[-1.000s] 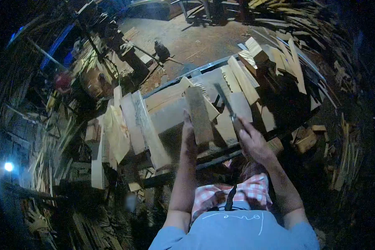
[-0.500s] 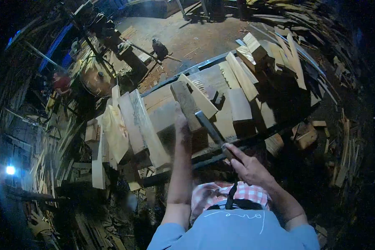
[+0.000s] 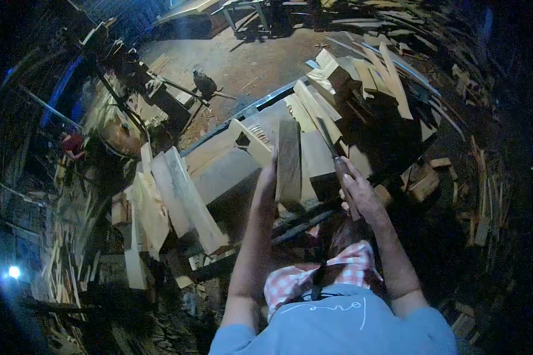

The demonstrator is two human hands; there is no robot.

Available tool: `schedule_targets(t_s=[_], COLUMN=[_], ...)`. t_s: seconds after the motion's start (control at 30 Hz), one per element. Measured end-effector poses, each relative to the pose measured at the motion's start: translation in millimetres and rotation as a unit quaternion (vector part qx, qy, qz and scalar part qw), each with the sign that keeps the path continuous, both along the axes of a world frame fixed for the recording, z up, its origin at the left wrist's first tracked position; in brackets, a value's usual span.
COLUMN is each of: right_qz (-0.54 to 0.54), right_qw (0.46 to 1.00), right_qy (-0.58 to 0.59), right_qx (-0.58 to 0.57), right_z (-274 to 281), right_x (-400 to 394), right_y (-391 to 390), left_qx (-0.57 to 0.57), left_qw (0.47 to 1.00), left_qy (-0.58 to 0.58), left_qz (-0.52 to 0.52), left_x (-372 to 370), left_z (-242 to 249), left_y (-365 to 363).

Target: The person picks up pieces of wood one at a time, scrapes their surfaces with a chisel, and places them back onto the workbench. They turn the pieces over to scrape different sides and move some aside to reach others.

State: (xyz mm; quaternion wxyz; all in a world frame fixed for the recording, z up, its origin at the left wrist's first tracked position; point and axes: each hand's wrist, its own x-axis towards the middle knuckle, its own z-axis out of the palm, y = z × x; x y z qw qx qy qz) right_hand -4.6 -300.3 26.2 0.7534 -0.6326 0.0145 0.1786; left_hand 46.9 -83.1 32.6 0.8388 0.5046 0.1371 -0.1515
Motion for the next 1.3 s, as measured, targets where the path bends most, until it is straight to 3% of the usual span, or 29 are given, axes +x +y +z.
schedule_targets(t_s=[0.07,0.1,0.13,0.17,0.23,0.27,0.33,0.5,0.57,0.6,0.67,0.7,0.73,0.77,0.8,0.83,0.87,0.9,0.93,0.97,1.0,1.07,1.13,1.17,1.23,1.27,1.3], right_qz=[-0.049,-0.038,-0.059,-0.078,-0.067,-0.069,-0.102,-0.108,-0.108,-0.089,-0.068,-0.049,-0.030,-0.027,-0.006,0.015,0.017,0.030,0.042,0.043,0.046,0.046,0.058,0.056,0.066,0.066,0.057], right_qw=[0.998,0.999,0.998,0.996,0.997,0.997,0.994,0.994,0.994,0.996,0.998,0.999,0.999,0.999,0.999,0.995,0.995,0.996,0.997,0.997,0.997,0.997,0.996,0.996,0.996,0.996,0.988], right_qy=[-0.020,-0.024,0.002,0.026,0.023,0.028,0.022,0.007,0.011,0.012,0.019,0.009,-0.004,-0.005,-0.030,-0.054,-0.051,-0.036,-0.021,-0.020,-0.015,-0.012,-0.010,-0.008,-0.010,-0.010,-0.096], right_qx=[-0.015,-0.023,-0.031,-0.038,-0.024,-0.002,-0.028,-0.019,-0.001,-0.004,-0.005,0.010,0.026,0.029,-0.027,-0.085,-0.083,-0.070,-0.057,-0.054,-0.057,-0.055,-0.068,-0.072,-0.062,-0.064,-0.103], right_z=[6.1,12.0,19.7,25.2,26.0,25.3,23.8,4.3,-2.0,-3.5,-3.4,-1.0,-0.5,-5.9,-14.6,-19.7,-16.3,-9.5,-6.2,-8.0,-10.5,-12.9,-11.8,-12.1,-16.2,-21.9,-29.8], right_x=[-14.6,-23.3,-32.1,-39.9,-52.5,-58.2,-70.6,-79.4,-76.9,-74.4,-74.3,-75.1,-73.9,-72.5,-71.8,-72.0,-73.2,-75.4,-76.7,-76.9,-76.9,-71.6,-72.9,-75.0,-78.4,-77.2,-75.3], right_y=[-8.8,-12.2,-15.5,-17.6,-27.3,-32.3,-36.4,-44.9,-45.1,-43.3,-39.5,-35.6,-32.0,-31.1,-32.5,-33.9,-33.2,-30.9,-29.3,-28.7,-28.0,-28.3,-26.3,-26.7,-26.7,-26.1,-25.8], left_qx=[0.072,0.238,0.175,0.245,0.206,0.208,0.246,0.346,0.285,0.297,0.365,0.481,0.447,0.484,0.550,0.558,0.584,0.574,0.697,0.785,0.753,0.712,0.663,0.661,0.537,0.543,0.542], left_qw=[0.996,0.969,0.983,0.908,0.920,0.916,0.918,0.920,0.926,0.923,0.861,0.831,0.836,0.759,0.646,0.711,0.659,0.674,0.606,0.495,0.567,0.634,0.696,0.699,0.788,0.788,0.789], left_qy=[-0.005,0.058,-0.011,-0.338,-0.320,-0.320,-0.295,-0.183,-0.238,-0.240,-0.336,-0.266,-0.310,-0.373,-0.446,-0.363,-0.361,-0.350,-0.292,-0.158,-0.025,0.056,0.096,0.098,0.244,0.227,0.227], left_qz=[0.043,-0.018,0.056,0.049,0.099,0.121,0.097,0.015,0.066,0.056,0.112,0.086,0.077,0.226,0.284,0.225,0.306,0.307,0.249,0.338,0.334,0.296,0.258,0.255,0.179,0.181,0.180], left_x=[48.2,66.8,104.0,132.3,258.5,259.1,255.9,227.9,167.9,171.4,129.9,90.8,67.8,81.0,59.0,32.8,15.5,2.0,-39.0,-53.9,-88.7,-126.9,-151.6,-156.0,-161.7,-154.5,-151.5], left_z=[4.5,30.5,-1.8,-39.8,-148.9,-152.2,-145.1,-70.4,-29.5,-35.6,-8.4,31.3,54.4,25.8,36.8,49.7,44.4,33.0,60.2,23.6,62.8,48.0,-15.2,-15.0,-18.1,-19.4,-20.4], left_y=[-22.5,-32.1,-48.1,-45.2,-89.0,-97.1,-108.4,-117.9,-97.0,-83.5,-39.1,-10.7,25.1,60.1,100.5,146.6,187.4,254.8,287.8,357.3,313.9,351.3,419.8,422.2,426.5,428.0,424.2])
